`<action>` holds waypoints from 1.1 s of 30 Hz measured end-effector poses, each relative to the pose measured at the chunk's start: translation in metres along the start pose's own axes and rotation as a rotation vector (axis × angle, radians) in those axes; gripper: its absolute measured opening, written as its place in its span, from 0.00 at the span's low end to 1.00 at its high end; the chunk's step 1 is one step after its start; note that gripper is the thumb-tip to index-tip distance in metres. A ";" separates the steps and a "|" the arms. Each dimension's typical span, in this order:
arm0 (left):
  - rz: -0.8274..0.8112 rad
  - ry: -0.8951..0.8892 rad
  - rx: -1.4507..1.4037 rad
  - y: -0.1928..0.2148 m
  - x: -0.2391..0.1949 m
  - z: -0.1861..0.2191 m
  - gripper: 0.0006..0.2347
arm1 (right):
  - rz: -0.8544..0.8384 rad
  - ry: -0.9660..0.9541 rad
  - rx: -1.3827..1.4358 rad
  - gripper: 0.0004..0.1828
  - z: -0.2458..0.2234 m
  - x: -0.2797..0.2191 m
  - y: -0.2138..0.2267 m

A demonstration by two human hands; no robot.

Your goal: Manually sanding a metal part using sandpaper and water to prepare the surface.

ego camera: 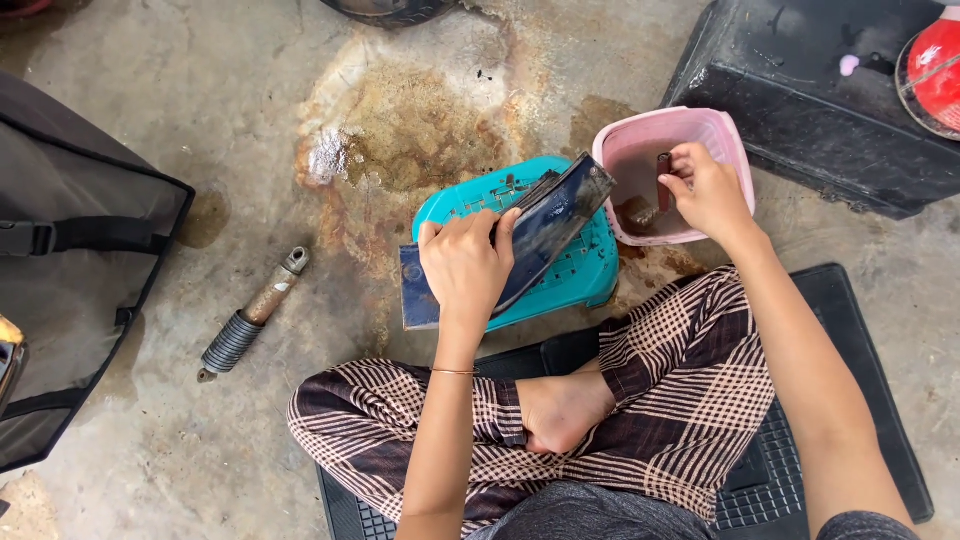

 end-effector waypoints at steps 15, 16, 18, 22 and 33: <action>0.013 0.004 0.004 -0.001 0.000 0.000 0.14 | 0.149 -0.063 0.437 0.20 -0.015 -0.008 0.005; 0.012 0.003 0.004 0.000 -0.003 0.000 0.14 | 0.150 -0.063 0.437 0.20 -0.018 -0.013 0.000; 0.013 -0.005 0.000 0.002 -0.001 0.000 0.15 | -0.069 -0.217 0.615 0.23 -0.022 -0.020 -0.017; 0.028 0.002 0.008 0.001 -0.004 0.000 0.14 | 0.166 -0.214 0.686 0.22 -0.051 -0.023 -0.003; 0.025 -0.009 -0.011 0.002 0.001 -0.001 0.13 | 0.620 0.743 -0.083 0.16 -0.243 -0.073 -0.046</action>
Point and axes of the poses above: each hand's wrist, its own x-axis towards the middle knuckle, its own y-axis out of the back of the hand, z = x × y, the point moved 3 cm from there along x, towards the middle knuckle, and after that the axes turned 8 degrees about y, right-handed, at the moved point
